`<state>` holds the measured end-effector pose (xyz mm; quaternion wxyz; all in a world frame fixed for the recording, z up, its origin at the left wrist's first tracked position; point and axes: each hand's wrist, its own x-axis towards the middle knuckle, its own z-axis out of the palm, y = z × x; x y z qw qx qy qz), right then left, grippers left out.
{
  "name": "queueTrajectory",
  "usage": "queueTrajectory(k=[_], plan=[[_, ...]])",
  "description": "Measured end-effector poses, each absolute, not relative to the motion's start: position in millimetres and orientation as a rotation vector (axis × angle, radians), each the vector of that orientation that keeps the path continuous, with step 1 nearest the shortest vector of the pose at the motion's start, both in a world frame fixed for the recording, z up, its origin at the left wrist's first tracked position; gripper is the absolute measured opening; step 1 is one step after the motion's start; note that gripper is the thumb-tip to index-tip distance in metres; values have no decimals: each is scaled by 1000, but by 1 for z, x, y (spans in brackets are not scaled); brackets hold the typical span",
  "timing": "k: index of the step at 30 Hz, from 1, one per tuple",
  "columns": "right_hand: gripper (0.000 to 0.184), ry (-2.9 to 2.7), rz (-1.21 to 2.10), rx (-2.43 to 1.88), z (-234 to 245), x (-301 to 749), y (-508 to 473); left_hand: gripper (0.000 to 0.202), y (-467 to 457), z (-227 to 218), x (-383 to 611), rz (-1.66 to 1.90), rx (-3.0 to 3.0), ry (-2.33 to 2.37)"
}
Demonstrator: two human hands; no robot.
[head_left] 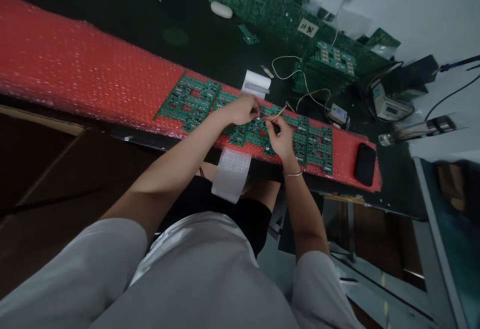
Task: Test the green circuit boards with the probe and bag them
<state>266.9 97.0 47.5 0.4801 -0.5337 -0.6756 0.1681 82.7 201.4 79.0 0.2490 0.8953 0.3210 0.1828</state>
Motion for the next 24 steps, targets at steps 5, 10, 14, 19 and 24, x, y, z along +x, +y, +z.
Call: queueTrajectory(k=[5,10,14,19,24], plan=[[26,-1650,424,-1349,49,267,96,19,213,76,90,418,2507,913],[24,-1633,441,-1338,48,266,96,21,211,78,92,361,2523,968],[24,-1604,453,-1294,48,265,95,21,211,77,96,324,2558,991],[29,-1593,448,-1305,49,265,95,21,208,73,99,357,2595,1019],[31,-1574,421,-1281,47,265,96,36,183,72,89,523,2644,1040]])
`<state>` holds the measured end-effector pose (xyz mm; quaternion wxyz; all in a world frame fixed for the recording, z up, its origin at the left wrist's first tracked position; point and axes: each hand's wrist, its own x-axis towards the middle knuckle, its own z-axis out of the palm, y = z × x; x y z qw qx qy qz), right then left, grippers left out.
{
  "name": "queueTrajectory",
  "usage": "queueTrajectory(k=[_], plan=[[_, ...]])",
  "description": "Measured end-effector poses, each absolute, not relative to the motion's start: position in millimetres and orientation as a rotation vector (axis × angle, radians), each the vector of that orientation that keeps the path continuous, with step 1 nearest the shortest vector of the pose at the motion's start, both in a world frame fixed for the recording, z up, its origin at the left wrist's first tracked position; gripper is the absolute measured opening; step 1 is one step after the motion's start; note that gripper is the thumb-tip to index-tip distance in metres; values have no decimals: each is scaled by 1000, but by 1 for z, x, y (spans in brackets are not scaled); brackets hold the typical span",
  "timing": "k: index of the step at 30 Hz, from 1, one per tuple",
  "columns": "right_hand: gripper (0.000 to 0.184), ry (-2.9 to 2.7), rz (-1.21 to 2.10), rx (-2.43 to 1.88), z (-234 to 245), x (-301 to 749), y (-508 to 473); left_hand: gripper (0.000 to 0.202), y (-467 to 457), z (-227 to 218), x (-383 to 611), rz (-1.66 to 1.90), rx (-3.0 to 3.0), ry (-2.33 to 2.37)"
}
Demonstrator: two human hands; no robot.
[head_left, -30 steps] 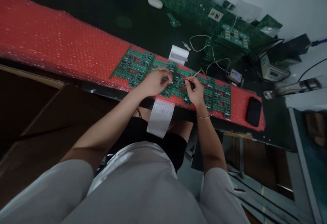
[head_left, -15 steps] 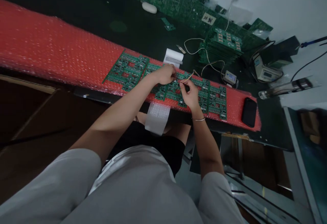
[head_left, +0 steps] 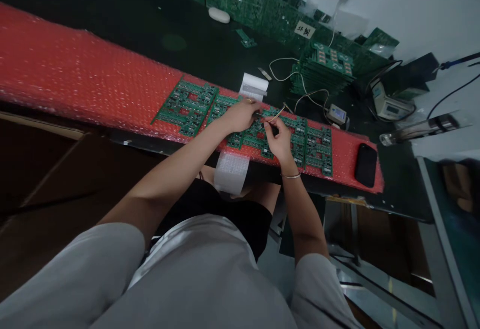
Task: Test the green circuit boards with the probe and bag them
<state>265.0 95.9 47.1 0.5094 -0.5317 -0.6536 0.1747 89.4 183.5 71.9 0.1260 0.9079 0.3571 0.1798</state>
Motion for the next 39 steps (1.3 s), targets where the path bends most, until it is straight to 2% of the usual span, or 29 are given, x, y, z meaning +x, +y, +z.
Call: queueTrajectory(k=[10,15,19,24,30,39], plan=[[41,-1467,453,-1299,60,258,128,44,142,75,80,364,2771,1074],[42,-1585,368,-1353,65,231,187,63,117,73,55,509,2746,1120],[40,-1714,280,-1409,58,214,215,68,100,68,24,398,2737,1212],[39,-1844,206,-1449,52,205,217,65,98,66,12,371,2729,1202],[38,-1916,68,-1451,53,204,213,62,89,71,10,579,2685,1197],[43,-1929,184,-1437,48,210,214,30,44,69,-23,920,2483,1182]])
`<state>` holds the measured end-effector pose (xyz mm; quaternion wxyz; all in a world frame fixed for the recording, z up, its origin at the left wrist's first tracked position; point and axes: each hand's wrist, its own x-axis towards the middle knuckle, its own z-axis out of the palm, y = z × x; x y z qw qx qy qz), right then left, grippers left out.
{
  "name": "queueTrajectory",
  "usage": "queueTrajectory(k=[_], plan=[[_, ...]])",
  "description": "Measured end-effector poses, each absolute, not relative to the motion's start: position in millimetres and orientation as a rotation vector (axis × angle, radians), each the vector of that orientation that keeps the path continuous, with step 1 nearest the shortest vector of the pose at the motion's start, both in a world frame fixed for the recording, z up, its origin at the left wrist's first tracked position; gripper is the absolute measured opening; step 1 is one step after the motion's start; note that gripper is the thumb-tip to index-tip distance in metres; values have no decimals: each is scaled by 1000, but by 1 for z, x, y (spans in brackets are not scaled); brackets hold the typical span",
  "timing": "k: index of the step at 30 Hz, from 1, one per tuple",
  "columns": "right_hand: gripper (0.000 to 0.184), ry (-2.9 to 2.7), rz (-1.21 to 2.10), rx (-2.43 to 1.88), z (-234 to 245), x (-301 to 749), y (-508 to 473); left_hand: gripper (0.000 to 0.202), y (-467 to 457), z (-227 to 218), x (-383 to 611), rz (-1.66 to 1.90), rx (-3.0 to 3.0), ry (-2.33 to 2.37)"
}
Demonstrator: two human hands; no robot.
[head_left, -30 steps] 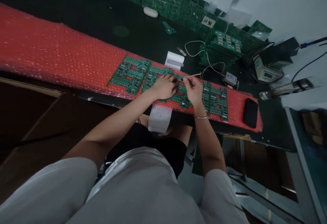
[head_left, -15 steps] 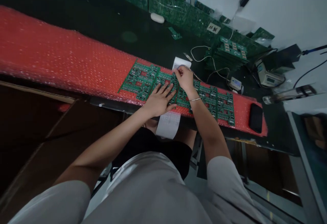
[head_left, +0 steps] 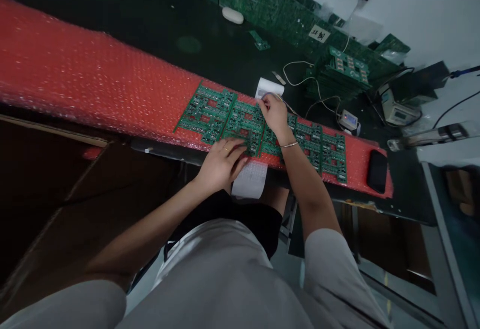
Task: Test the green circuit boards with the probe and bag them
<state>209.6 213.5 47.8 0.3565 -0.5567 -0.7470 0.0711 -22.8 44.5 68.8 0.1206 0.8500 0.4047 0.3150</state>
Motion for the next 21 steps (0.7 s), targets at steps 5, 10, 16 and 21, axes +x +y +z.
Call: queueTrajectory(k=[5,10,16,21], plan=[[48,-1873,293,-1401,39,213,218,20,20,42,-30,917,2402,986],[43,-1894,264,-1414,30,216,223,17,15,11,-24,770,2402,994],[40,-1904,246,-1390,28,217,224,17,15,3,-21,909,2402,1000],[43,-1904,229,-1367,30,216,222,18,12,4,-19,978,2391,1038]])
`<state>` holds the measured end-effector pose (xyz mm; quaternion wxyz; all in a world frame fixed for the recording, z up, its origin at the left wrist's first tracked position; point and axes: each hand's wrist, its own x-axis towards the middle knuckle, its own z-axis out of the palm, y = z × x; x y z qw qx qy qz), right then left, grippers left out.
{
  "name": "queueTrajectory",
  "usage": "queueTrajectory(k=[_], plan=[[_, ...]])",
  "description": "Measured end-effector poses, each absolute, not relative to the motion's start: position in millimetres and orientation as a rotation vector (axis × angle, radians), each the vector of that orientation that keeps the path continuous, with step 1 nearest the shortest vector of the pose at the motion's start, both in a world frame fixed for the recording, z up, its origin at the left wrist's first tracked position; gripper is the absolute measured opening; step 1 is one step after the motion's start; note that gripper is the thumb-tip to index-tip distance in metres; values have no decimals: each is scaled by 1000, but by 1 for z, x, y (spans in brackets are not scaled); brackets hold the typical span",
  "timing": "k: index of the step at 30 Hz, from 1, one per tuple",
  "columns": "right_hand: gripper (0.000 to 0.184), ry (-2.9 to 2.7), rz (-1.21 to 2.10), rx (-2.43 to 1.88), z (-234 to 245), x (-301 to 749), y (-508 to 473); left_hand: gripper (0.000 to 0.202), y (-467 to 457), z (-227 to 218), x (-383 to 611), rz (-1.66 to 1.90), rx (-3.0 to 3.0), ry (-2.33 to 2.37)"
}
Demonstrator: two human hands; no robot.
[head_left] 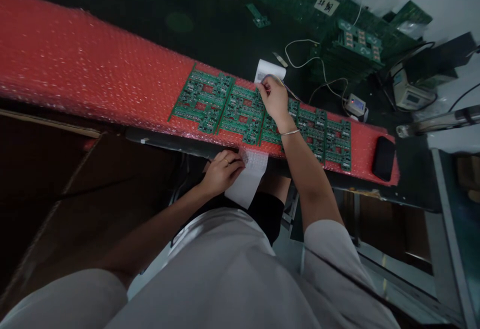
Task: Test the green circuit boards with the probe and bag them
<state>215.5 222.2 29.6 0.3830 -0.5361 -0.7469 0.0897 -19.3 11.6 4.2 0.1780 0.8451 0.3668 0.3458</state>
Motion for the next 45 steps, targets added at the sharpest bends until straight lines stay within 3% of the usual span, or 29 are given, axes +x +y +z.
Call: queueTrajectory(k=[4,8,14,18,23,33,38,45], plan=[[43,-1904,205,-1374,28,216,223,19,5,7,-21,964,2419,1027],[41,-1895,214,-1393,26,216,224,18,15,37,-25,964,2384,993],[39,-1885,235,-1418,25,213,222,24,121,93,-3,840,2347,1242],[43,-1857,226,-1402,26,212,220,24,200,79,23,630,2425,1177],[52,-1777,186,-1381,26,217,219,29,236,46,33,582,2439,1106],[52,-1766,139,-1391,24,215,221,25,233,42,41,569,2449,1202],[55,-1765,159,-1351,23,216,221,33,217,52,34,653,2493,1171],[57,-1723,200,-1336,35,220,220,40,191,56,18,478,2598,1078]])
